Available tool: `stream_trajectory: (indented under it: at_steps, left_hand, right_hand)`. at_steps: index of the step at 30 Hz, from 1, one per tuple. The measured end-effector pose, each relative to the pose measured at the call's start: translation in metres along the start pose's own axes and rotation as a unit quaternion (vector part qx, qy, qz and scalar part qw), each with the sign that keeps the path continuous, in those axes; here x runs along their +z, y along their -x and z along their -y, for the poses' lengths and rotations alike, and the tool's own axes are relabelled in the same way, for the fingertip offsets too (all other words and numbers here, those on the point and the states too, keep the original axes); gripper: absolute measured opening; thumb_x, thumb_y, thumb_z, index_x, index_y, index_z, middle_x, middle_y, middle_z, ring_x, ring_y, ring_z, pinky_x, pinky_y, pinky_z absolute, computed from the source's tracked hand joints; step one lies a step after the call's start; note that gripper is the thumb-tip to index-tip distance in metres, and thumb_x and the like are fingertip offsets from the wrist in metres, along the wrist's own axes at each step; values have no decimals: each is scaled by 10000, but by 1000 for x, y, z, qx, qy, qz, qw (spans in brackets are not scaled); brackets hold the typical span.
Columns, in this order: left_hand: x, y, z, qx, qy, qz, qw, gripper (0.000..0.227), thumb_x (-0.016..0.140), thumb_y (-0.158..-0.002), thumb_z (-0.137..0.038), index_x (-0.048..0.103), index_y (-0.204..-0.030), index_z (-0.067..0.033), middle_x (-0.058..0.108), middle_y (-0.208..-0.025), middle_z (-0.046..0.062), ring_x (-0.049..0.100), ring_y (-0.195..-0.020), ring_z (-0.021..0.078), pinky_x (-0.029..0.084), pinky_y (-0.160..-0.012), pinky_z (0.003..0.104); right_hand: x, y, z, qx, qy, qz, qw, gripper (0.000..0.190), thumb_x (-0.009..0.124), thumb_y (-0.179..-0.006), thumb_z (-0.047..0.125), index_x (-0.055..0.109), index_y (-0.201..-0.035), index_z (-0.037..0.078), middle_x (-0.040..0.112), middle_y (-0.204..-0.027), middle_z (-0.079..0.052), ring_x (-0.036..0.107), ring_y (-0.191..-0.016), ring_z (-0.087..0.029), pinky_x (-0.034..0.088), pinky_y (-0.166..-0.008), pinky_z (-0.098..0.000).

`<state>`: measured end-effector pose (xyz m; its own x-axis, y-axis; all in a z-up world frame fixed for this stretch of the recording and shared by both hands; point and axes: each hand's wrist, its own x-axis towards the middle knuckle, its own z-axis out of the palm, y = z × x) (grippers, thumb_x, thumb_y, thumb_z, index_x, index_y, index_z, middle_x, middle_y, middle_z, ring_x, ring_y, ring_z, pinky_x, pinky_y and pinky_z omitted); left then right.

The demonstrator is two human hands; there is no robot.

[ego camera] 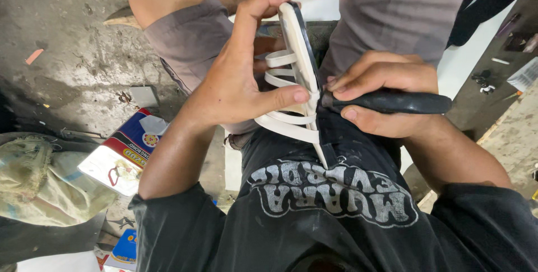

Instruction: The person assembles white slipper sandals by attaching black rubber soles to the upper straps. They press the sole onto the strap, then use a knife to trim excess material around the edges. The process is repeated for multiple units.

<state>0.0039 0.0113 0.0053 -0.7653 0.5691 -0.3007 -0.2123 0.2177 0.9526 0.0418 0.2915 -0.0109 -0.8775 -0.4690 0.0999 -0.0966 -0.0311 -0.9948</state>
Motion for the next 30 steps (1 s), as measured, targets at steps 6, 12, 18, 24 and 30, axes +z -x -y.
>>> stream_trajectory:
  at_steps: [6, 12, 18, 24, 30]
  left_hand:
    - [6, 2, -5, 44, -11, -15, 999, 997, 937, -915, -281, 206, -1586, -186, 399, -1507, 136, 594, -1347, 271, 622, -1070, 374]
    - [8, 7, -12, 5, 61, 3, 998, 916, 916, -942, -308, 256, -1559, -154, 418, -1487, 129, 601, -1375, 260, 625, -1065, 366]
    - [15, 2, -13, 57, 3, -17, 998, 886, 929, -968, -288, 271, -1550, -167, 466, -1445, 103, 595, -1325, 230, 590, -1124, 362]
    - [10, -15, -15, 48, 72, -16, 996, 770, 881, -968, -254, 342, -1506, -138, 437, -1547, 90, 619, -1335, 230, 617, -1102, 371]
    - [18, -22, -17, 79, 80, -11, 994, 638, 848, -1011, -234, 422, -1468, -103, 534, -1451, 61, 623, -1285, 169, 572, -1110, 320]
  right_hand:
    - [4, -9, 4, -69, -27, 7, 997, 163, 775, -828, 83, 693, -935, -7, 707, -945, -180, 739, -953, -314, 608, -988, -465]
    - [-9, -8, 22, 18, -11, 8, 1000, 188, 792, -858, 79, 716, -1005, -9, 731, -1012, -174, 776, -936, -260, 639, -867, -329]
    - [-16, -18, 31, -30, 23, 47, 998, 167, 777, -821, 43, 705, -957, -21, 713, -944, -168, 756, -968, -294, 627, -926, -391]
    - [-27, -32, 33, -52, 37, 10, 998, 195, 781, -849, 57, 707, -1011, -24, 725, -1026, -184, 762, -925, -245, 618, -826, -291]
    - [-31, -33, 32, -84, 45, 12, 995, 212, 786, -846, 65, 708, -1018, -34, 725, -1012, -182, 769, -982, -274, 631, -859, -330]
